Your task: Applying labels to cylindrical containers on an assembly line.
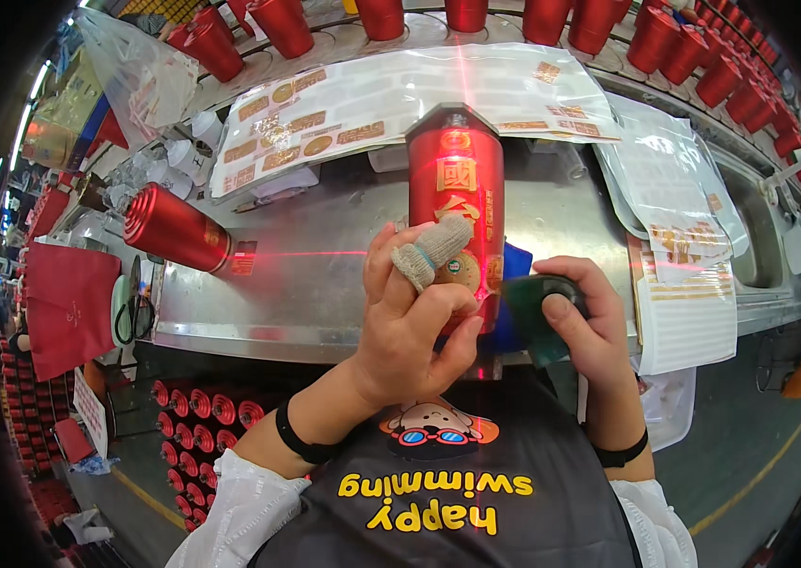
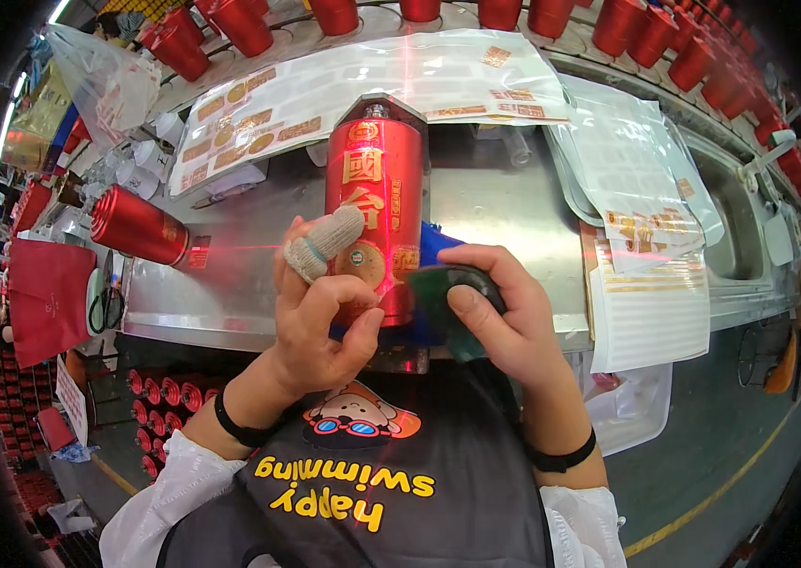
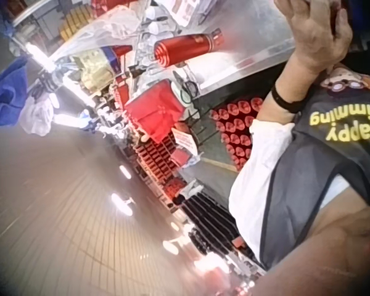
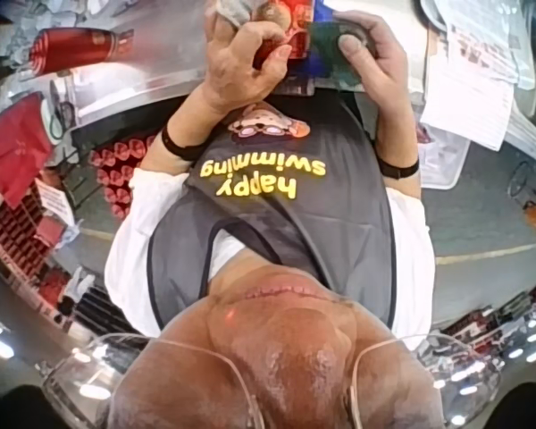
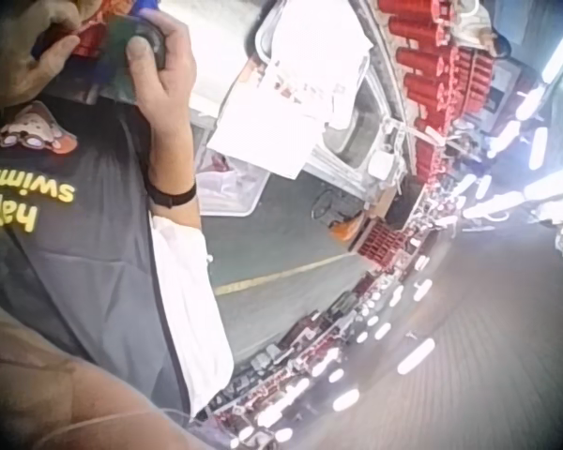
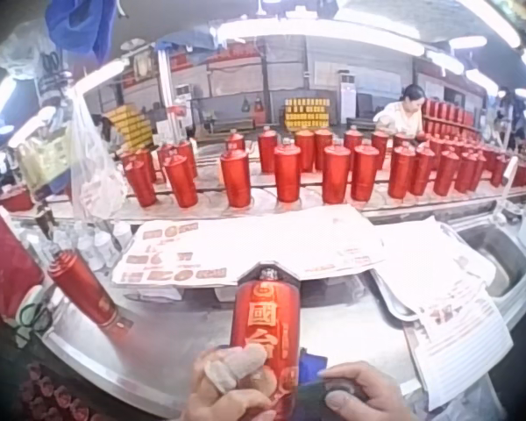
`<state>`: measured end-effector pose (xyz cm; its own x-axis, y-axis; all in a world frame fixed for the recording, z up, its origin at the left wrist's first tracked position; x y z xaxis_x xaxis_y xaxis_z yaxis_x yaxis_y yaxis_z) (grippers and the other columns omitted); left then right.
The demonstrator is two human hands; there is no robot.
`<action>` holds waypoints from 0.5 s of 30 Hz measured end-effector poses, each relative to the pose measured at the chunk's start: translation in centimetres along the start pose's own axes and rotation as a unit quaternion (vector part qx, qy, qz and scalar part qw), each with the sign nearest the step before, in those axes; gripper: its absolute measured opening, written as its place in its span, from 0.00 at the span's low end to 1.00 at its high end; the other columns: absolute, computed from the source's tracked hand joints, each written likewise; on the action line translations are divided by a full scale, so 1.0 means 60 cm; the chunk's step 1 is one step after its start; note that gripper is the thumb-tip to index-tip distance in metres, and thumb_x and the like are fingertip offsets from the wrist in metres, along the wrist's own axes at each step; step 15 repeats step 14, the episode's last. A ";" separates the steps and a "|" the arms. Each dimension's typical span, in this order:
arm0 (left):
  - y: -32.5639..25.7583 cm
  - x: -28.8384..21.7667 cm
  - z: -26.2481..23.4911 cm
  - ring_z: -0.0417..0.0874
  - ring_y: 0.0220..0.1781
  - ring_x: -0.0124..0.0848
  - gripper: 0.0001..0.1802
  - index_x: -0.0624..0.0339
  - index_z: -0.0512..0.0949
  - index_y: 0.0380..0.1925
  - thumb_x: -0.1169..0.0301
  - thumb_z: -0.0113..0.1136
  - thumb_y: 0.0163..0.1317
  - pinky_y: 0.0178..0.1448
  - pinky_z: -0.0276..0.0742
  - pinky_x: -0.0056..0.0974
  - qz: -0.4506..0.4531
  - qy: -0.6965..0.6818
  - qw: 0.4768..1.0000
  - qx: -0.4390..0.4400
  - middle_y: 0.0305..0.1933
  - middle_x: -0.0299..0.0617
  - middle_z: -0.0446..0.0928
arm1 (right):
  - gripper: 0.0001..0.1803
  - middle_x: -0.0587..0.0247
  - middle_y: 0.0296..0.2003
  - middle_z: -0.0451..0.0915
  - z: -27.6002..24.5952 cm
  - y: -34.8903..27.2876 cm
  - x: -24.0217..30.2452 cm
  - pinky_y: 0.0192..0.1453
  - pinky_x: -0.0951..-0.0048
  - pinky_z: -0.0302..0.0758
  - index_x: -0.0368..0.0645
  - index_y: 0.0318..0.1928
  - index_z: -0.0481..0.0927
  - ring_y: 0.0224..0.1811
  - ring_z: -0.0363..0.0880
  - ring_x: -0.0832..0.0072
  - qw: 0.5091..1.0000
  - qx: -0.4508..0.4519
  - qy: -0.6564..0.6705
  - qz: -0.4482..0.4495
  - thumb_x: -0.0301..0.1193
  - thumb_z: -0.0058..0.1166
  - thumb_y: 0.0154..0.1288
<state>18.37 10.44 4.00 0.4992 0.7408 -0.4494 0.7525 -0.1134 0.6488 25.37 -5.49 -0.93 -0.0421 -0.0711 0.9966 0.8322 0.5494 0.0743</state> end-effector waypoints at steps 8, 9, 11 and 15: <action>-0.001 0.009 0.002 0.67 0.65 0.55 0.09 0.56 0.78 0.31 0.66 0.66 0.52 0.73 0.50 0.60 0.001 -0.007 1.000 -0.003 0.60 0.57 0.71 | 0.29 0.43 0.65 0.66 0.073 0.012 0.070 0.66 0.56 0.68 0.44 0.57 0.78 0.65 0.67 0.48 0.929 0.023 -0.285 -0.235 0.14 0.59 0.52; -0.002 0.011 0.002 0.67 0.65 0.55 0.09 0.55 0.78 0.31 0.66 0.66 0.52 0.74 0.50 0.59 0.001 -0.009 1.000 -0.001 0.60 0.57 0.71 | 0.29 0.43 0.65 0.66 0.078 0.013 0.072 0.66 0.56 0.67 0.44 0.57 0.79 0.65 0.67 0.48 0.920 0.031 -0.300 -0.251 0.15 0.60 0.51; -0.006 0.004 -0.001 0.67 0.66 0.56 0.09 0.56 0.78 0.34 0.66 0.64 0.55 0.74 0.50 0.60 0.020 -0.017 1.000 0.006 0.62 0.61 0.70 | 0.29 0.43 0.65 0.66 0.087 0.014 0.073 0.66 0.55 0.67 0.46 0.57 0.79 0.65 0.67 0.48 0.898 0.051 -0.329 -0.287 0.16 0.62 0.51; -0.013 0.006 -0.007 0.66 0.68 0.56 0.12 0.55 0.79 0.38 0.63 0.64 0.57 0.74 0.49 0.60 0.037 -0.037 0.998 0.025 0.64 0.64 0.68 | 0.31 0.44 0.67 0.63 0.087 0.009 0.068 0.67 0.53 0.66 0.47 0.58 0.79 0.66 0.66 0.50 0.875 0.065 -0.356 -0.321 0.18 0.64 0.50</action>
Point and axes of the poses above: each hand's wrist, its own y-axis towards the middle knuckle, its own z-axis out of the palm, x = y × z, the point moved 9 cm from there along y, towards the middle knuckle
